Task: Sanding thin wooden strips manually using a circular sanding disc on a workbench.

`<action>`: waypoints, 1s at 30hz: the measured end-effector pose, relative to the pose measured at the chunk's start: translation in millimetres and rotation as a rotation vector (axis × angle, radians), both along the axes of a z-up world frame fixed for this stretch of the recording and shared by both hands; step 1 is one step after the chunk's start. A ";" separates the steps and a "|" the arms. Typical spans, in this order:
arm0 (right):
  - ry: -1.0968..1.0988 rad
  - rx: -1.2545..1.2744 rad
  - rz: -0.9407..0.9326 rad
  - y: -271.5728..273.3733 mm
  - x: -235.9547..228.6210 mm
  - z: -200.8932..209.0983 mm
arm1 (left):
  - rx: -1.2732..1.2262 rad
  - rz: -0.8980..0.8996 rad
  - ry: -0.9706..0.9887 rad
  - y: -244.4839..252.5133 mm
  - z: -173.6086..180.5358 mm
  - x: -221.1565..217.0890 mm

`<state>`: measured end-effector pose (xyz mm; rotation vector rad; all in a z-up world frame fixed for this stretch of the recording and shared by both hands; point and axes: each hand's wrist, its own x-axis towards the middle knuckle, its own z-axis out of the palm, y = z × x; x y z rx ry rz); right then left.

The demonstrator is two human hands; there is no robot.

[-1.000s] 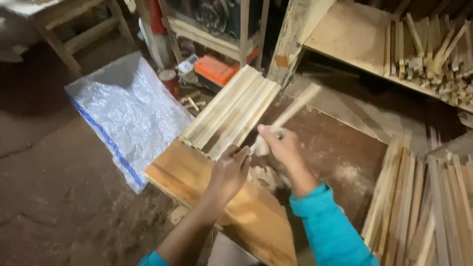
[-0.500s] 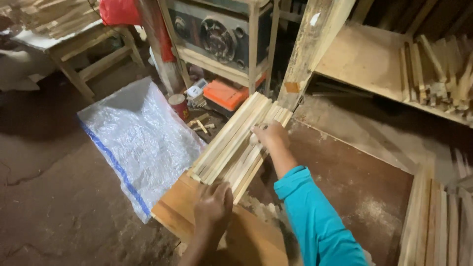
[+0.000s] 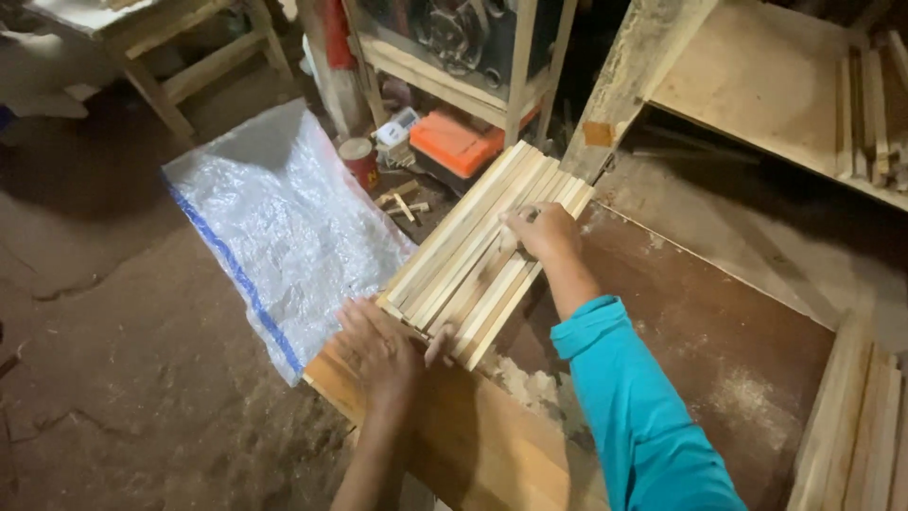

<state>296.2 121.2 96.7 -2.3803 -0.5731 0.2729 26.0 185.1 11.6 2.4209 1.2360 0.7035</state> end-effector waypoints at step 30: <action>0.093 0.425 -0.452 -237.4 -123.3 -2.6 | 0.139 -0.101 -0.148 -47.6 20.7 14.6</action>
